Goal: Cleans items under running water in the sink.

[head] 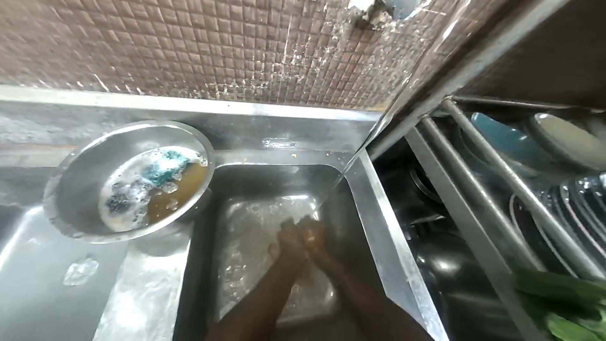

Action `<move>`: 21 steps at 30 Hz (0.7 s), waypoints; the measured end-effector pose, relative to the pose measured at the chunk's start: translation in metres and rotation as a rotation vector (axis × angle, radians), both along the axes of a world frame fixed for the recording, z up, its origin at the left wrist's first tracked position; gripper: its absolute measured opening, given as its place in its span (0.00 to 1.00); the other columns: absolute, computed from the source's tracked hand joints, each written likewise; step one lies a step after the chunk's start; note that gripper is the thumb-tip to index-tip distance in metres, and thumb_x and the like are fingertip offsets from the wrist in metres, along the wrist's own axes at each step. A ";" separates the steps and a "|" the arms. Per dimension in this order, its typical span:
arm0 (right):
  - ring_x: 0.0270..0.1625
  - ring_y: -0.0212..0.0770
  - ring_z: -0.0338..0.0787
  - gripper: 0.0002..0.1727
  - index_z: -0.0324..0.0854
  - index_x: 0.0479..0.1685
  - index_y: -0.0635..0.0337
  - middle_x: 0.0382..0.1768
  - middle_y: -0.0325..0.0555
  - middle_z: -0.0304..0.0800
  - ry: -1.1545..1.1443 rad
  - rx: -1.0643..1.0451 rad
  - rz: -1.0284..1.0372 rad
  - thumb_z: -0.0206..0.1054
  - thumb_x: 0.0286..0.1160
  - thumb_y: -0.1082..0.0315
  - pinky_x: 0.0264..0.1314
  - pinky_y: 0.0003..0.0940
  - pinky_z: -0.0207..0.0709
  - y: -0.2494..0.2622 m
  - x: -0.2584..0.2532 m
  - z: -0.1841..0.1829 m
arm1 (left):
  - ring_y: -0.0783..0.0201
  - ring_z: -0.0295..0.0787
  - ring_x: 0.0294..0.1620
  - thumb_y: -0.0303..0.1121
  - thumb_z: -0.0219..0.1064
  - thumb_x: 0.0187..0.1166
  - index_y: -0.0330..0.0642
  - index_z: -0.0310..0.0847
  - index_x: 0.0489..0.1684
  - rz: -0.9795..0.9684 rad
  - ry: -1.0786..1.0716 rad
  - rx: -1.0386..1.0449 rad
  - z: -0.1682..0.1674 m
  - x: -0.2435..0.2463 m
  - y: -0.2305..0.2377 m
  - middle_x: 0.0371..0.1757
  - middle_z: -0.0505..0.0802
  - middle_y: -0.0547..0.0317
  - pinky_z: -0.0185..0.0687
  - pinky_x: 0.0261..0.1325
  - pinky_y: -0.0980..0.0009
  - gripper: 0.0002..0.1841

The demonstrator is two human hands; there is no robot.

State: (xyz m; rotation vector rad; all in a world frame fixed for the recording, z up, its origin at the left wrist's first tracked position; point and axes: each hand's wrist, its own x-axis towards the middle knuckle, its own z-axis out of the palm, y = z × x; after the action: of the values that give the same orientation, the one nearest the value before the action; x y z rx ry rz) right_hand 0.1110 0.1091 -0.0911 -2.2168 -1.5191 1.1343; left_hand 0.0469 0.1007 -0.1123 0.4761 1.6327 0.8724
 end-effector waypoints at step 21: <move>0.54 0.37 0.85 0.20 0.80 0.67 0.60 0.55 0.47 0.86 0.528 -0.016 -0.050 0.53 0.86 0.62 0.59 0.37 0.79 -0.044 0.008 0.013 | 0.66 0.77 0.26 0.46 0.34 0.96 0.38 0.74 0.44 0.536 -0.783 0.056 -0.027 0.007 -0.015 0.27 0.80 0.57 0.79 0.31 0.70 0.26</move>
State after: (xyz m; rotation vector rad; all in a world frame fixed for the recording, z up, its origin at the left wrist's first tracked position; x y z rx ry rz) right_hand 0.1187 0.0647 -0.0777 -1.7499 -1.2228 1.5585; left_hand 0.0535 0.0857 -0.1398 -0.2792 1.0019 1.2960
